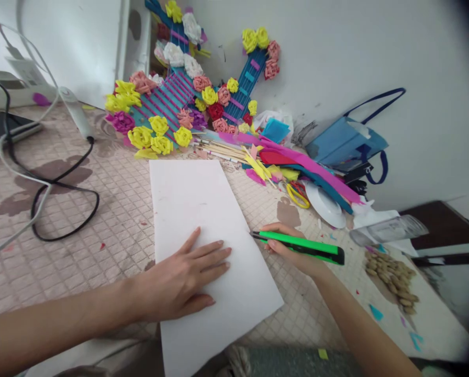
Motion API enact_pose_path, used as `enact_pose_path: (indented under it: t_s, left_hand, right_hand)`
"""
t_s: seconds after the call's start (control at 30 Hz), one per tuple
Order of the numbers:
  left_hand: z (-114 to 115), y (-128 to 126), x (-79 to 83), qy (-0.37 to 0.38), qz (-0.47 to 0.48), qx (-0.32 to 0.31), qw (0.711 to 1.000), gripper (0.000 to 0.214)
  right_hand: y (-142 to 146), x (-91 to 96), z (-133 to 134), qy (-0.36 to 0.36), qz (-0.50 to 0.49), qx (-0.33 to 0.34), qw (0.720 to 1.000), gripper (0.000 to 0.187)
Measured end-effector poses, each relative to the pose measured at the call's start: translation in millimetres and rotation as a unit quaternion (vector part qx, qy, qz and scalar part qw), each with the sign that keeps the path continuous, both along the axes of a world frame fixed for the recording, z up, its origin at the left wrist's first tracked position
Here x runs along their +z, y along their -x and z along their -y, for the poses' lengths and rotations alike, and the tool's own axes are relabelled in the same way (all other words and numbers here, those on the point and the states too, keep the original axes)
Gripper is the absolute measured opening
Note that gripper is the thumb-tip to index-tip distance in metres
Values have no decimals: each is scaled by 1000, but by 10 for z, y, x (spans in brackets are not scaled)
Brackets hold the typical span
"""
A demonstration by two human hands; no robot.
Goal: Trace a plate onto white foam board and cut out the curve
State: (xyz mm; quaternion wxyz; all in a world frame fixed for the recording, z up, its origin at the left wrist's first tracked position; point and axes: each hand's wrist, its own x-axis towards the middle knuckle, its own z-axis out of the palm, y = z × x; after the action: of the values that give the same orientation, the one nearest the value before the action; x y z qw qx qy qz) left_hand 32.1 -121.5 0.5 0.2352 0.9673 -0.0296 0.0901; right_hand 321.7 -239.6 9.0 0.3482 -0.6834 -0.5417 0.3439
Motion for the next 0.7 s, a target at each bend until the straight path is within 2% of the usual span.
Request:
enact_pose_path:
  t_s: [0.17, 0.37, 0.43, 0.53, 0.6, 0.63, 0.7]
  left_hand:
    - [-5, -2, 6, -15, -10, -1, 1000, 57]
    - [11, -2, -8, -35, -21, 5, 999, 56]
    - [44, -18, -36, -38, -17, 21, 999, 54]
    - [102, -63, -70, -33, -14, 67, 997, 51]
    - [114, -83, -50, -21, -16, 94, 995, 50]
    - [106, -82, -20, -13, -17, 93, 995, 51]
    - [65, -49, 77, 6, -31, 50, 998, 57]
  right_hand:
    - [49, 1, 45, -6, -7, -9, 1000, 28]
    - [11, 87, 201, 29, -30, -17, 999, 26]
    - [27, 76, 249, 4, -38, -60, 997, 26]
    - [114, 8, 283, -81, -42, -159, 983, 27]
    - [198, -60, 287, -130, -48, -195, 971, 28]
    - [241, -98, 287, -146, -55, -204, 966, 28]
    - [322, -173, 284, -167, -78, -218, 958, 28]
